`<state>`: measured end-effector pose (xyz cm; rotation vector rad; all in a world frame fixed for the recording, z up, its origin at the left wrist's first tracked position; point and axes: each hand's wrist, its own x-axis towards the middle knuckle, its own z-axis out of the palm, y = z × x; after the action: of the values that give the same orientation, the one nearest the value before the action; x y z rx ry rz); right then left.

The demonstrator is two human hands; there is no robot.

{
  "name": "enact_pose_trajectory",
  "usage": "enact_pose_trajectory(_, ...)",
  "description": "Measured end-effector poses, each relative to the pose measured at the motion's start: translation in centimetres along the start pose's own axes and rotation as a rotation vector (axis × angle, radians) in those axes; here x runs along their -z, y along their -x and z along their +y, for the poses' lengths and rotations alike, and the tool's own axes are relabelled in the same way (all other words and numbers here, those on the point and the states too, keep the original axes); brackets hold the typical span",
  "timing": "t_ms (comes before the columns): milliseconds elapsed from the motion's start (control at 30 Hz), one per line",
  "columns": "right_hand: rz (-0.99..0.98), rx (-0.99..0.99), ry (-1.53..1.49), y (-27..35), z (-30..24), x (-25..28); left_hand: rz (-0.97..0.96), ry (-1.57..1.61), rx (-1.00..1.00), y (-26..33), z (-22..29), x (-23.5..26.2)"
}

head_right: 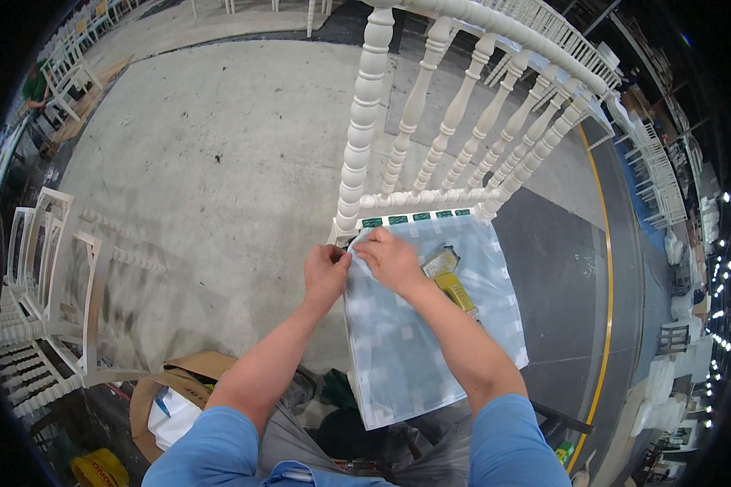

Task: The person attaches green webbing strips to the seat frame of a white wooden chair using a pneumatic staple gun. They position each strip, staple it in place, and trim excess material with scissors.

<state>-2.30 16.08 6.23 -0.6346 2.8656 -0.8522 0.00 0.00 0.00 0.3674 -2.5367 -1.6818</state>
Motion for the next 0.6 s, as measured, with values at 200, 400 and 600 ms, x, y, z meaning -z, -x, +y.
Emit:
enact_pose_trajectory(200,0.143,0.056,0.062,0.1,-0.1,-1.7,0.051,-0.014,-0.004,0.2,0.2,0.1)
enact_pose_trajectory(400,0.195,0.006,0.011,-0.1,0.3,-1.1,0.08,-0.017,0.002,0.3,0.0,-0.2)
enact_pose_trajectory(600,0.411,-0.371,-0.082,4.4,3.0,5.6,0.041,0.155,0.057,-0.2,-1.0,-0.5)
